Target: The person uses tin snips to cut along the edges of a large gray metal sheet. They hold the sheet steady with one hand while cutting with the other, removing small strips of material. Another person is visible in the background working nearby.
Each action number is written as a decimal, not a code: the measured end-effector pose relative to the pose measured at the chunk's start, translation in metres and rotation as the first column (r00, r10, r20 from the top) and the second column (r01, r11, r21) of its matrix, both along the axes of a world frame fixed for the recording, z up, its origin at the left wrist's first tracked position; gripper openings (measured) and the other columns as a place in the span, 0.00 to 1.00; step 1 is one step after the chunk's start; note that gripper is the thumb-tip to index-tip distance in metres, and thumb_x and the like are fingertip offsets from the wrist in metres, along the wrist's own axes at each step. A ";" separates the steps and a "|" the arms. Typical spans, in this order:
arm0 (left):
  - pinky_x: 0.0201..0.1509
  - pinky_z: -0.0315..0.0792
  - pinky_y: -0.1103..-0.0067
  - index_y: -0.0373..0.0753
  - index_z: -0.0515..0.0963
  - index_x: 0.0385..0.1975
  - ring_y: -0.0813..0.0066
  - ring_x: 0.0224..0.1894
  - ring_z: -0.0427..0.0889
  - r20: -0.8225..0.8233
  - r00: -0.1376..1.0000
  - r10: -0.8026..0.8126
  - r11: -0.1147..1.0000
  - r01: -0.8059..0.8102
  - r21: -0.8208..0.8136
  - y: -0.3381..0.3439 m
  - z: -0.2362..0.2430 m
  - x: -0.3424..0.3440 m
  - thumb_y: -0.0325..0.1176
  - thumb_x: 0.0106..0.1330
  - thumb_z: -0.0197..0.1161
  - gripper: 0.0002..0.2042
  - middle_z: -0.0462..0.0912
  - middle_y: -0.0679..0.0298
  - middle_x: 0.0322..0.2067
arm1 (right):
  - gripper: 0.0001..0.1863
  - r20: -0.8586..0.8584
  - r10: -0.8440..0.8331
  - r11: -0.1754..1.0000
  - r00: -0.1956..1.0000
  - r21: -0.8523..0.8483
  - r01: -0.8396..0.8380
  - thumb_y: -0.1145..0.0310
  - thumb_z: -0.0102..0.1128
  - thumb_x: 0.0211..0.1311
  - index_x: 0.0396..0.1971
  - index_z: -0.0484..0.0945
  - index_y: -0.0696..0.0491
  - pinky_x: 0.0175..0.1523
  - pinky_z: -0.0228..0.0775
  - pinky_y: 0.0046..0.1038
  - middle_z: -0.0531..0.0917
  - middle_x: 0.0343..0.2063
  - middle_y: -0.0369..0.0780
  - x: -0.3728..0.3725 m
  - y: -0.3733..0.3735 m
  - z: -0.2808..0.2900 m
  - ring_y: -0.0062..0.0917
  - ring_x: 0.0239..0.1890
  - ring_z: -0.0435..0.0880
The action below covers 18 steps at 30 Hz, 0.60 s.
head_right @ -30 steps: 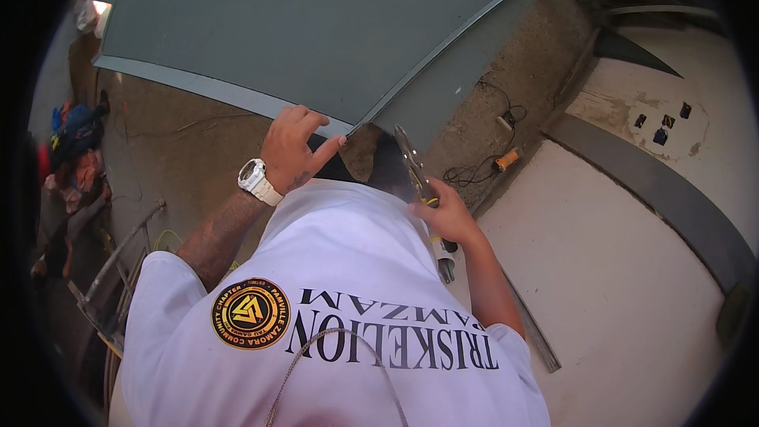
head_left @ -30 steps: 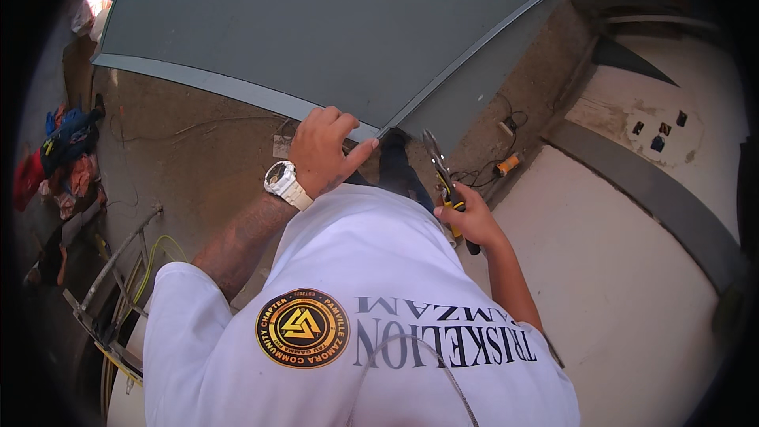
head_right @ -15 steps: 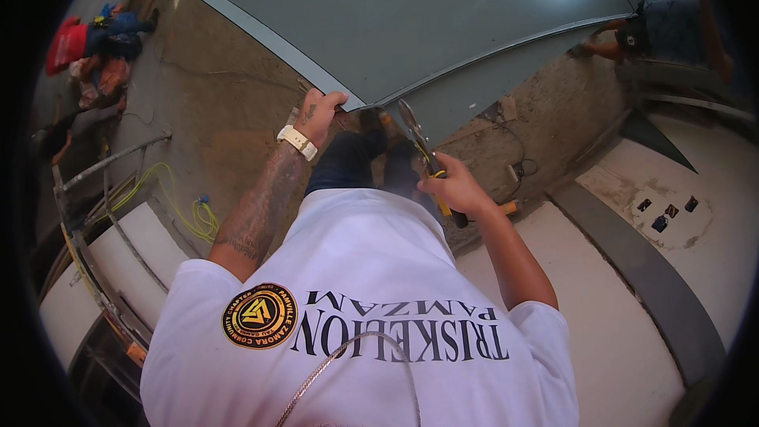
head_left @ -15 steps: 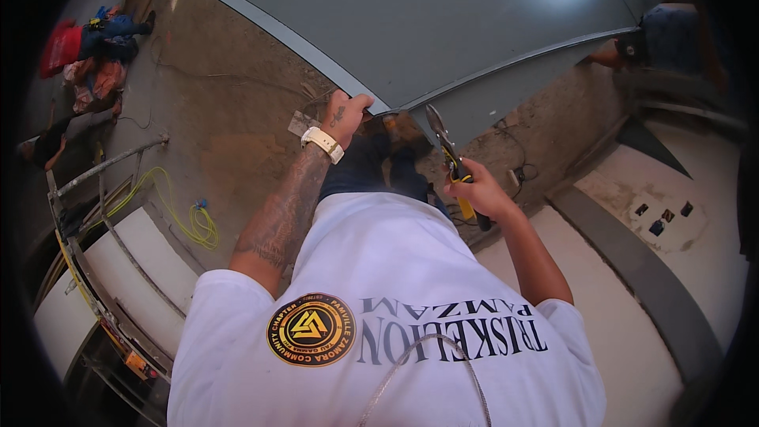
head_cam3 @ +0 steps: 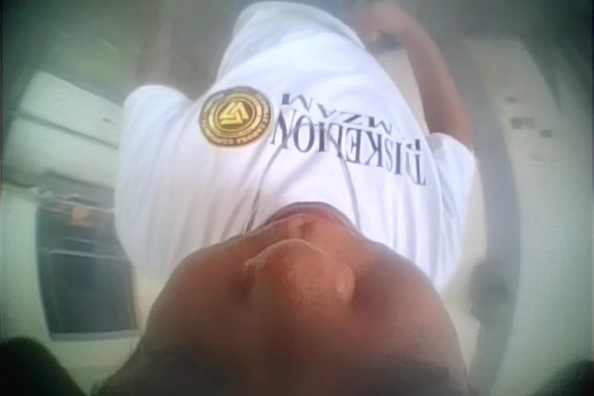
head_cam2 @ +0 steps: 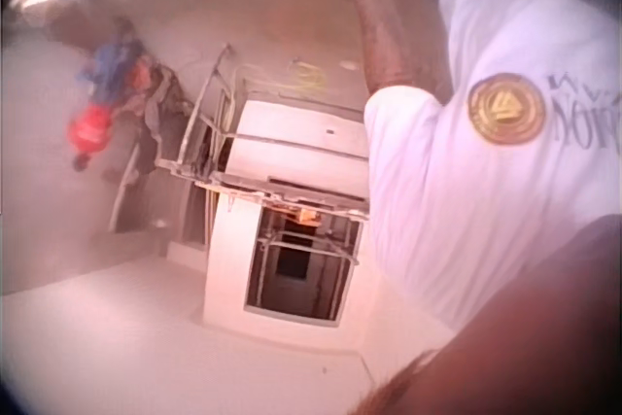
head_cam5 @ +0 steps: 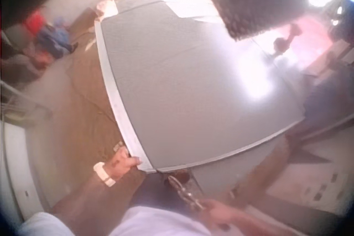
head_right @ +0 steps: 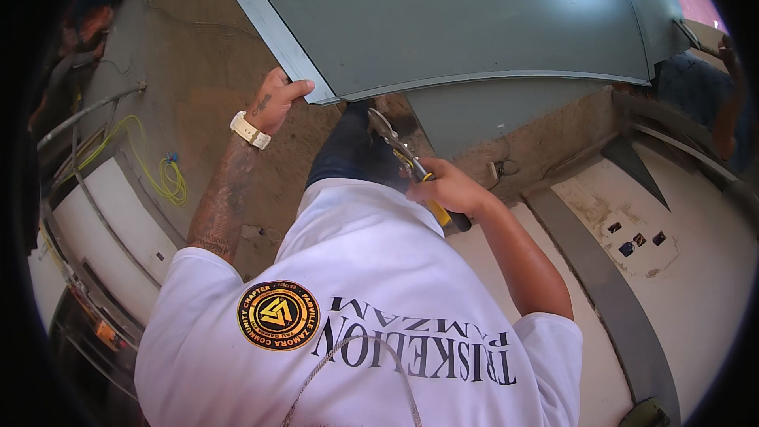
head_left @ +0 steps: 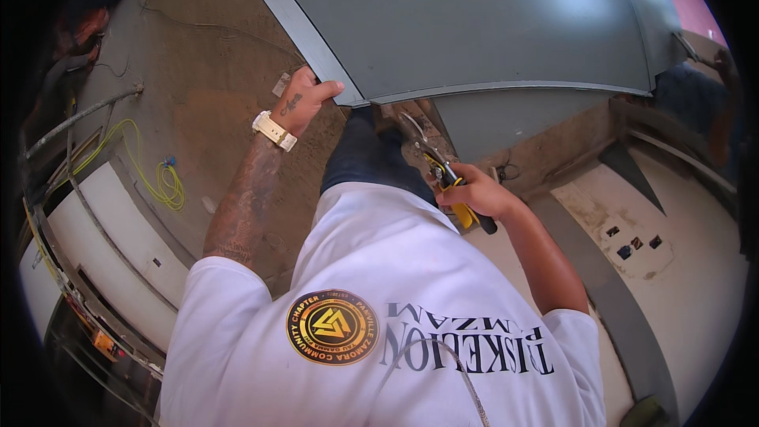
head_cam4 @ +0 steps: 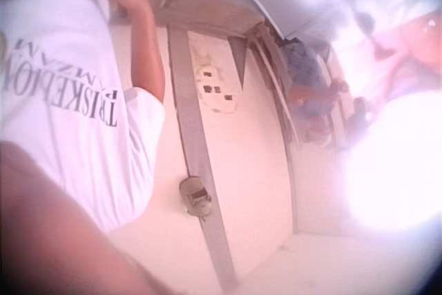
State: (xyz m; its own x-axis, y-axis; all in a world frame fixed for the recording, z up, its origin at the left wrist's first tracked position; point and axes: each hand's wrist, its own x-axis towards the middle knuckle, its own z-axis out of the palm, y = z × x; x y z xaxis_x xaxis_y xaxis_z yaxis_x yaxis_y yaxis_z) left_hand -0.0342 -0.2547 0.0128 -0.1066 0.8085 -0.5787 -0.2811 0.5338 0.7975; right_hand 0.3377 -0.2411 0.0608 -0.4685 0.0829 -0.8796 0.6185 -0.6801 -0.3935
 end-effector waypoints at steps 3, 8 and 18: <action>0.47 0.79 0.76 0.29 0.85 0.45 0.79 0.38 0.83 -0.038 0.999 -0.012 0.997 0.015 0.078 -0.002 -0.011 0.001 0.29 0.72 0.67 0.10 0.88 0.66 0.37 | 0.29 0.011 0.095 0.995 0.995 -0.001 -0.095 0.63 0.72 0.60 0.60 0.82 0.58 0.55 0.75 0.29 0.86 0.40 0.38 -0.015 0.023 0.014 0.26 0.43 0.85; 0.45 0.77 0.75 0.29 0.85 0.45 0.79 0.37 0.79 -0.103 0.988 -0.118 0.988 0.127 0.084 -0.011 -0.020 -0.006 0.31 0.72 0.68 0.10 0.88 0.65 0.36 | 0.30 0.075 0.230 0.969 0.970 -0.113 -0.221 0.62 0.71 0.58 0.61 0.81 0.57 0.53 0.74 0.28 0.85 0.39 0.37 -0.036 0.062 0.036 0.24 0.41 0.83; 0.41 0.75 0.76 0.30 0.85 0.48 0.82 0.34 0.75 -0.031 0.984 -0.173 0.983 0.175 0.048 -0.009 -0.010 -0.007 0.34 0.72 0.70 0.13 0.86 0.68 0.34 | 0.23 0.060 0.380 0.895 0.923 -0.274 -0.351 0.65 0.70 0.55 0.52 0.81 0.54 0.49 0.73 0.26 0.82 0.37 0.35 -0.051 0.118 0.046 0.24 0.41 0.80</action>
State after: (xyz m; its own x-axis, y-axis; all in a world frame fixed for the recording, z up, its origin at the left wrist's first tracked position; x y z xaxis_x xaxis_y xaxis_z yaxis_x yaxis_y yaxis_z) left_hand -0.0411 -0.2639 0.0028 0.0237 0.8438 -0.5361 -0.1661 0.5321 0.8302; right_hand 0.2863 -0.1230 0.1072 -0.3229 -0.3077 -0.8950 0.8717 -0.4649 -0.1547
